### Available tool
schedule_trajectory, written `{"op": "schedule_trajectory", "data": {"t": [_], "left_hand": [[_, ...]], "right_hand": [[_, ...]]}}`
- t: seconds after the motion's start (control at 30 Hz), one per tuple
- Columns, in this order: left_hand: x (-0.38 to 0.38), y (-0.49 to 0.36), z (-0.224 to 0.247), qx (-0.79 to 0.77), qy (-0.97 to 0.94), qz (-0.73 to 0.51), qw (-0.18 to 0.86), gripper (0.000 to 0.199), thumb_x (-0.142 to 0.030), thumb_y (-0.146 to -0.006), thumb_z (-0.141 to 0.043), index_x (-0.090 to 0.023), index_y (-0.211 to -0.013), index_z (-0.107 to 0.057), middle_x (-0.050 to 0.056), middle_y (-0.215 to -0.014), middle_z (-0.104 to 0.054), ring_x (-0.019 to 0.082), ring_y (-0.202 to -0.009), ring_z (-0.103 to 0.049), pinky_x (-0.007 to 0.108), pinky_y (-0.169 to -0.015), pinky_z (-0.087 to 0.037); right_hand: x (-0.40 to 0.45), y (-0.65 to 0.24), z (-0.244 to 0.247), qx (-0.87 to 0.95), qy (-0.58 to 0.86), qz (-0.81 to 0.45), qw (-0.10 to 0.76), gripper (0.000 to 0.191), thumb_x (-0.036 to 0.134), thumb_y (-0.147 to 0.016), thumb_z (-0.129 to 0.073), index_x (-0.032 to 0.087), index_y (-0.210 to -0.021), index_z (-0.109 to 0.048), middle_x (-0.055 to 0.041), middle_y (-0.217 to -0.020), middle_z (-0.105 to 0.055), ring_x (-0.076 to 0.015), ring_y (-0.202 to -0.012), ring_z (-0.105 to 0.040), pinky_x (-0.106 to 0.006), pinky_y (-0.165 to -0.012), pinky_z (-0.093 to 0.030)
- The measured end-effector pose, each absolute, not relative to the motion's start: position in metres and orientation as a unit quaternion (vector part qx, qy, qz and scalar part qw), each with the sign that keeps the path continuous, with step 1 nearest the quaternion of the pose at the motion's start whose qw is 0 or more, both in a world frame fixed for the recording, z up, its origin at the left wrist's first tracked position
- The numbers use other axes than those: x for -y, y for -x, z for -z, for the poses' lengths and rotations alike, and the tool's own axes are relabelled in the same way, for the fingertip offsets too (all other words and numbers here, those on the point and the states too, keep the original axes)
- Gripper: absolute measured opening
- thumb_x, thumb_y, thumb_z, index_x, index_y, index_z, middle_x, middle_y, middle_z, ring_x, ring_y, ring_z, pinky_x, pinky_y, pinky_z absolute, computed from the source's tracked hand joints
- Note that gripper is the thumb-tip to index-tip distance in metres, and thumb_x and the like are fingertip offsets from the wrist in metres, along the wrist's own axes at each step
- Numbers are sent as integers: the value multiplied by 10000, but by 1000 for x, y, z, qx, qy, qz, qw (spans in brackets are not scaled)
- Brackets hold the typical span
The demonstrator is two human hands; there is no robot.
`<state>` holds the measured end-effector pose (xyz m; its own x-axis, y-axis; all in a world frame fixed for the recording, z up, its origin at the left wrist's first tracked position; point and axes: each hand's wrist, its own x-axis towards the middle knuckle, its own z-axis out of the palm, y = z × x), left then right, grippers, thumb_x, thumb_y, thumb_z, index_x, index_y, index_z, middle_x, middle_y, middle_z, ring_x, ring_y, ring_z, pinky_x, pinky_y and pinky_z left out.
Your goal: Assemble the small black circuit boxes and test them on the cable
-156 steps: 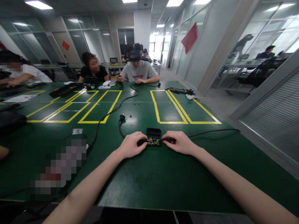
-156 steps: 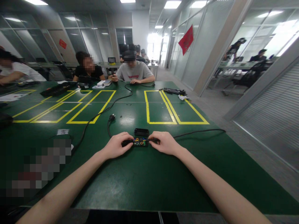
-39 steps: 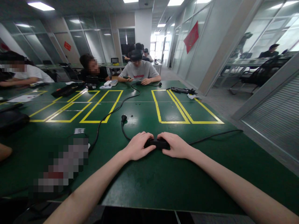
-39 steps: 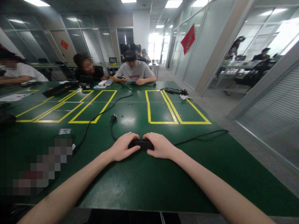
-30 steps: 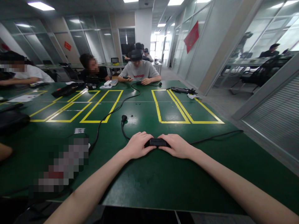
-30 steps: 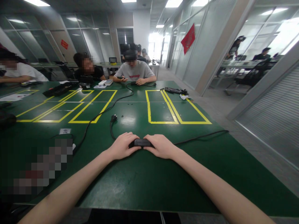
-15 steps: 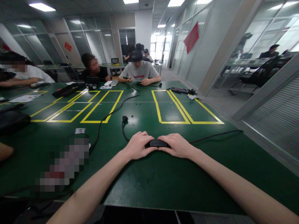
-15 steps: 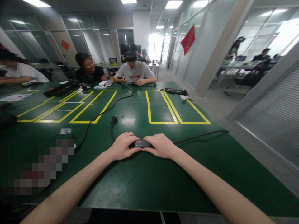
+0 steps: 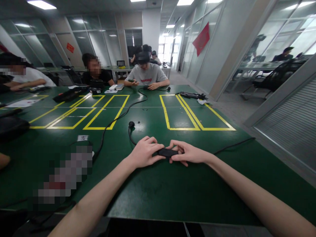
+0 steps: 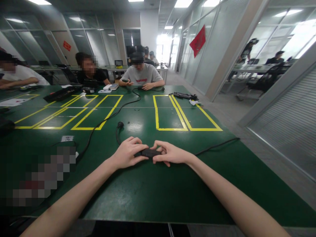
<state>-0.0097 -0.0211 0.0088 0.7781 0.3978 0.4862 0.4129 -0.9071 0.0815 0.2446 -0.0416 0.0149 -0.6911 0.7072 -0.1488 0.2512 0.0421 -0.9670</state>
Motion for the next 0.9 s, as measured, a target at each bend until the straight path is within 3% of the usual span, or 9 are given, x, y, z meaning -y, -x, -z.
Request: {"op": "schedule_trajectory", "data": {"t": [0.13, 0.27, 0.4, 0.53, 0.6, 0.7, 0.8, 0.9], "left_hand": [[22, 9, -12, 229, 925, 303, 26, 417, -455, -1013, -586, -170, -1314, -636, 130, -1217, -733, 255, -1134, -652, 405, -968, -489], [24, 11, -13, 250, 901, 350, 52, 433, -332, -1008, -578, -190, -1416, -570, 155, -1501, -572, 294, -1391, -520, 522, -1180, -344], [26, 11, -5, 258, 925, 270, -69, 393, -320, -978, -618, -229, -1361, -623, 103, -1412, -654, 259, -1304, -597, 458, -1111, -456], [27, 7, 1, 269, 931, 203, -142, 299, -309, -960, -657, -237, -1247, -695, 71, -1309, -715, 241, -1228, -642, 430, -1074, -493], [27, 6, 1, 274, 929, 201, -147, 271, -302, -959, -662, -232, -1217, -710, 69, -1304, -717, 242, -1232, -638, 432, -1079, -488], [28, 5, -1, 276, 928, 202, -148, 242, -295, -959, -665, -232, -1185, -724, 67, -1301, -718, 241, -1228, -638, 433, -1078, -489], [29, 6, -2, 276, 927, 203, -151, 231, -282, -956, -669, -224, -1172, -728, 68, -1300, -719, 242, -1230, -639, 432, -1075, -491], [29, 7, -2, 277, 926, 204, -159, 238, -272, -954, -670, -212, -1177, -727, 73, -1299, -719, 238, -1231, -638, 427, -1080, -489]], "right_hand": [[35, -250, -17, 660, 342, -629, 227, 411, 552, -871, -692, 205, -978, -498, -8, -777, -725, -44, -388, -375, -188, -371, -212], [21, -270, -19, 588, 418, -585, 371, 409, 609, -878, -603, 241, -923, -430, -2, -772, -708, -56, -377, -281, -230, -394, -178], [-1, -307, -19, 530, 509, -409, 540, 420, 686, -890, -444, 276, -872, -352, 3, -780, -672, -98, -396, -276, -285, -438, -294], [-16, -343, -13, 486, 564, -233, 626, 496, 756, -811, -495, 290, -854, -333, -8, -763, -674, -125, -413, -349, -287, -436, -296], [-17, -355, -9, 497, 606, -168, 598, 475, 727, -790, -544, 283, -903, -420, -32, -782, -699, -156, -472, -461, -291, -478, -356], [-14, -364, 0, 560, 683, -86, 461, 435, 629, -782, -596, 246, -987, -581, -86, -869, -735, -231, -665, -620, -334, -626, -456], [-13, -367, 8, 570, 749, -24, 337, 426, 559, -823, -584, 220, -1071, -657, -122, -957, -749, -284, -791, -672, -364, -701, -478], [-16, -371, 12, 520, 798, 44, 301, 452, 537, -862, -576, 198, -1146, -667, -148, -964, -748, -316, -840, -690, -368, -697, -490]]}}
